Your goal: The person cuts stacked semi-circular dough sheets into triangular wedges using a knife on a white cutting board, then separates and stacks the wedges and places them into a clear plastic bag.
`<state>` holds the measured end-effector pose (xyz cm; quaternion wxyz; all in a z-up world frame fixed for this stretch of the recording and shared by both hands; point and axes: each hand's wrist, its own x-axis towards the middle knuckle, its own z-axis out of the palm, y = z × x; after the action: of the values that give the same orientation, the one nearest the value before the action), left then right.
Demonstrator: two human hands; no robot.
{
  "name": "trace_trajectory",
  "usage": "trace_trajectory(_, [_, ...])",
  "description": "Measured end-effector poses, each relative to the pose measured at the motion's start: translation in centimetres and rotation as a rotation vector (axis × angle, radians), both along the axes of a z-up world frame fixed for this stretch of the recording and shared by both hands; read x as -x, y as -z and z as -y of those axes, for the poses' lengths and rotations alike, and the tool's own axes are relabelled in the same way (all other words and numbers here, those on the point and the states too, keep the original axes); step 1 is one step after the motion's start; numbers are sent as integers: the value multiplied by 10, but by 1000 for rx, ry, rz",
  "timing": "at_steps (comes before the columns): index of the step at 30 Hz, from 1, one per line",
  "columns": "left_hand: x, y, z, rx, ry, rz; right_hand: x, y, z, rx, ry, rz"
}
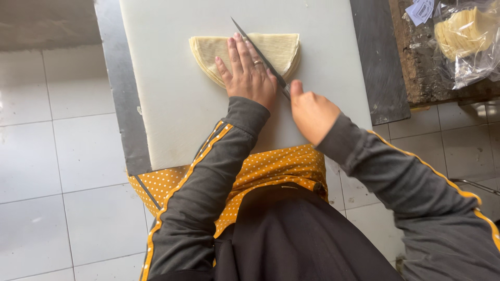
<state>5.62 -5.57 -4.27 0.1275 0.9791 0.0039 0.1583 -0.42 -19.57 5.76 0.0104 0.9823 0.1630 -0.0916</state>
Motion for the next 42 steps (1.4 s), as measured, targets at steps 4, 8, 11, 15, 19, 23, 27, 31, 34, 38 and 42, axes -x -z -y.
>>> trace_trajectory(4, [-4,0,-1,5,-6,-2,37,-13,30,29,-12,-47])
trace_trajectory(8, [-3,-3,-3,42,7,14,81,-26,66,120,17,-156])
trace_trajectory(11, [1,-11,-12,104,48,9,98,-49,97,163,26,-277])
trace_trajectory(15, [-5,-25,-41,173,74,26,90,-82,142,206,217,-645])
trace_trajectory(19, [-31,-33,-117,127,57,-53,75,-67,156,-559,419,-686])
trace_trajectory(23, [-42,-34,-198,140,197,-5,56,19,102,-1636,357,-380])
trace_trajectory(27, [-34,-25,-209,123,221,-16,43,69,78,-1796,430,2])
trace_trajectory(31, [-5,-18,-189,200,166,14,11,80,100,-1694,307,227])
trace_trajectory(34, [29,-20,-158,247,162,52,-26,85,132,-1697,255,255])
trace_trajectory(38, [85,-31,-101,317,197,-9,-90,90,172,-1685,318,183])
trace_trajectory(42, [122,-44,-46,421,165,26,-143,90,175,-1565,222,372])
